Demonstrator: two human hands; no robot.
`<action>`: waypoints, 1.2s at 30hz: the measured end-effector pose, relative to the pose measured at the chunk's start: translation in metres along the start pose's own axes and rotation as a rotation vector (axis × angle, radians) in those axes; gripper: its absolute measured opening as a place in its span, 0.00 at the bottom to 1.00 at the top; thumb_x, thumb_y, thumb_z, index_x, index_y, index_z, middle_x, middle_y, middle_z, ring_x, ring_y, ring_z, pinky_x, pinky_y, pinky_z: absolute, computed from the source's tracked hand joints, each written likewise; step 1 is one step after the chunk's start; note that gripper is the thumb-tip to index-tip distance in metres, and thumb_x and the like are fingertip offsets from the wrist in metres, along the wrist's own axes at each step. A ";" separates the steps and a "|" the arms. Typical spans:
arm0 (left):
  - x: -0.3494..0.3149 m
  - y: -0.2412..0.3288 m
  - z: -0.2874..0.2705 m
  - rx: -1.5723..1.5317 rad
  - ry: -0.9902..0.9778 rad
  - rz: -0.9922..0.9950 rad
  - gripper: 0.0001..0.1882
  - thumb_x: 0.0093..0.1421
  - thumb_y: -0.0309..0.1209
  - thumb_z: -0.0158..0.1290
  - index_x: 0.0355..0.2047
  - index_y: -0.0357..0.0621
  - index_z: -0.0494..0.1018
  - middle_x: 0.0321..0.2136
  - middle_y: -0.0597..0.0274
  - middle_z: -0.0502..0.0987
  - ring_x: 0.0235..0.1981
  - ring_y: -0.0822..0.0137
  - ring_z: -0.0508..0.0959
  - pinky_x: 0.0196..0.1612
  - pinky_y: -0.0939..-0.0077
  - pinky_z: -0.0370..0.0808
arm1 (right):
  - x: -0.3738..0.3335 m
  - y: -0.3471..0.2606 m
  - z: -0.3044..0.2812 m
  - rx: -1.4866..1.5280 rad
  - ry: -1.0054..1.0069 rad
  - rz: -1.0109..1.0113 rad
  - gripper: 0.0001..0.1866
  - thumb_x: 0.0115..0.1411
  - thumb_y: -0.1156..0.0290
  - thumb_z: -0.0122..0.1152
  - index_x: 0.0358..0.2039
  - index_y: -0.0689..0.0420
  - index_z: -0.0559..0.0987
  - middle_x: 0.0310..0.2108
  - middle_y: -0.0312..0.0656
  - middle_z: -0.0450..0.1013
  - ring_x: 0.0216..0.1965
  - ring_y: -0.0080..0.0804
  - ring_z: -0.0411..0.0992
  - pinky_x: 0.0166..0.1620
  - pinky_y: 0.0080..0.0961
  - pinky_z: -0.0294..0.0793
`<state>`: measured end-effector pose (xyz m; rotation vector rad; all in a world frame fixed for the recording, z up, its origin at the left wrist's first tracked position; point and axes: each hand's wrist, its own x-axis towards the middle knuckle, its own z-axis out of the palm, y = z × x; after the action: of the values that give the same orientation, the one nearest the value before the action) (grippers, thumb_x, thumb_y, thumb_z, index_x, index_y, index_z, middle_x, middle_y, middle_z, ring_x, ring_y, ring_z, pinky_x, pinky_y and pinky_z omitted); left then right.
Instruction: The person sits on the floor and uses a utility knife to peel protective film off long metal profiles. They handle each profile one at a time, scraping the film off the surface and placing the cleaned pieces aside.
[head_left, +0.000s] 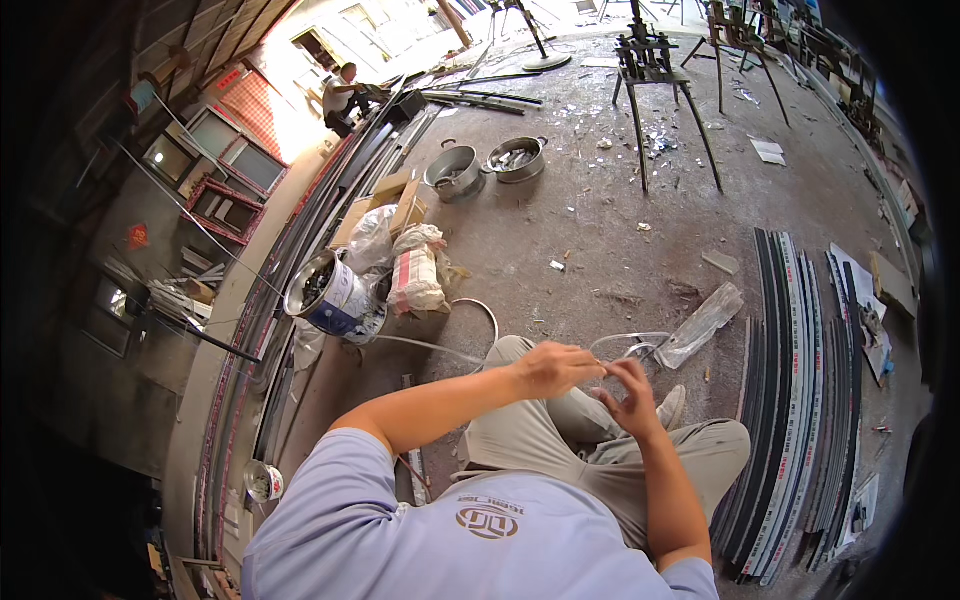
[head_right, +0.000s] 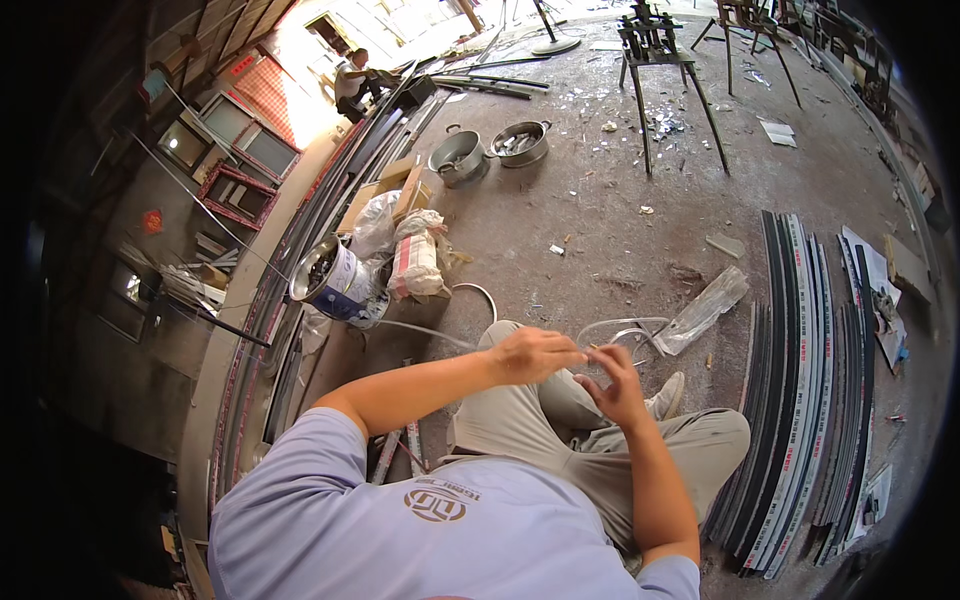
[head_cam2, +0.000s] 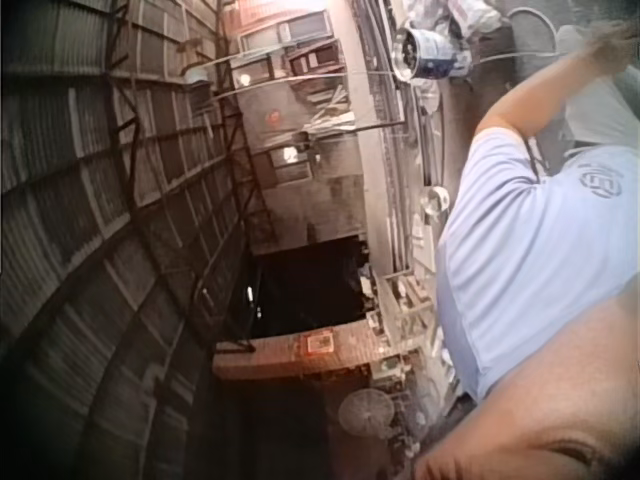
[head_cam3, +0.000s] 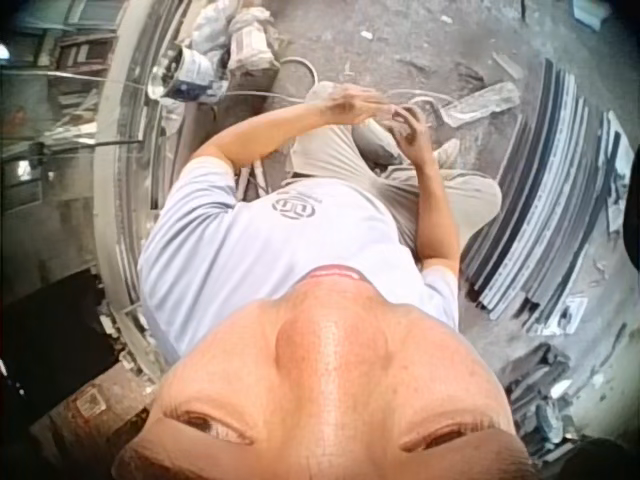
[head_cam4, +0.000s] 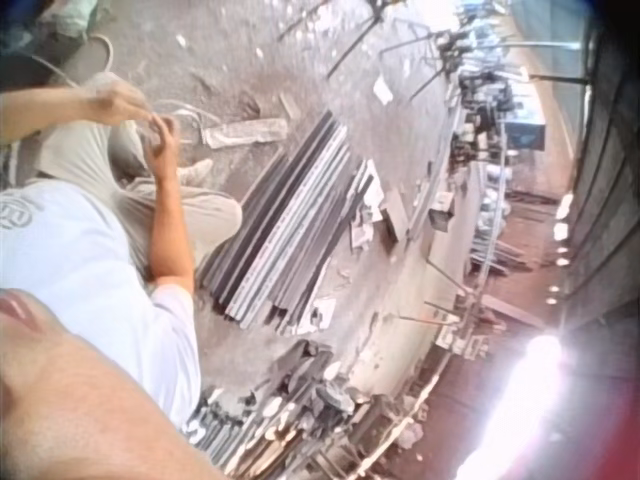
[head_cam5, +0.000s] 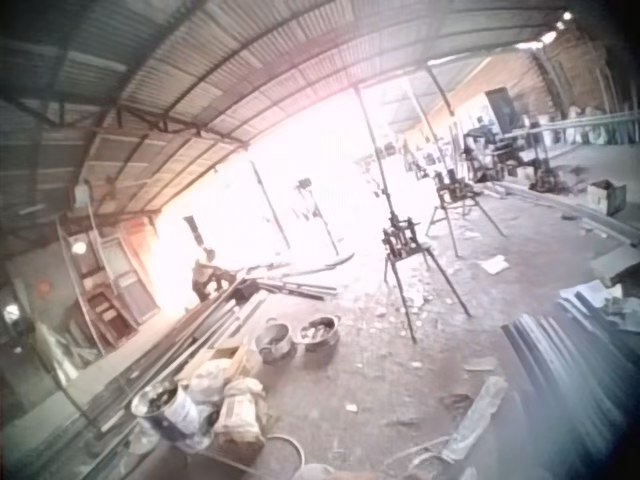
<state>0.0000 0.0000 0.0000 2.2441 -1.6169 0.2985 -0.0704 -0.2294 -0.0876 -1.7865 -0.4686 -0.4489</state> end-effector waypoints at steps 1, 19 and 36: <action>0.005 0.010 -0.003 -0.041 0.002 -0.004 0.20 0.60 0.26 0.62 0.54 0.53 0.81 0.42 0.64 0.84 0.37 0.63 0.86 0.36 0.72 0.85 | -0.002 0.004 0.002 0.008 -0.055 -0.018 0.13 0.60 0.77 0.72 0.46 0.60 0.83 0.42 0.47 0.75 0.44 0.44 0.75 0.48 0.36 0.76; -0.194 -0.079 -0.219 0.664 -0.091 -0.996 0.18 0.66 0.45 0.62 0.32 0.42 0.81 0.31 0.50 0.82 0.37 0.45 0.83 0.37 0.53 0.77 | -0.023 0.103 -0.093 0.789 0.850 0.795 0.14 0.76 0.60 0.55 0.33 0.54 0.73 0.21 0.33 0.69 0.20 0.23 0.66 0.25 0.25 0.69; -0.007 0.072 -0.033 0.021 -0.207 -0.507 0.13 0.55 0.31 0.65 0.41 0.46 0.77 0.37 0.57 0.80 0.41 0.51 0.83 0.42 0.56 0.80 | -0.043 -0.019 0.029 0.712 -0.310 0.561 0.17 0.66 0.71 0.71 0.54 0.56 0.81 0.25 0.22 0.66 0.25 0.11 0.58 0.28 0.16 0.56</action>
<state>-0.0690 -0.0007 0.0395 2.6696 -1.0714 -0.0525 -0.1153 -0.2005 -0.1017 -1.2064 -0.2666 0.3629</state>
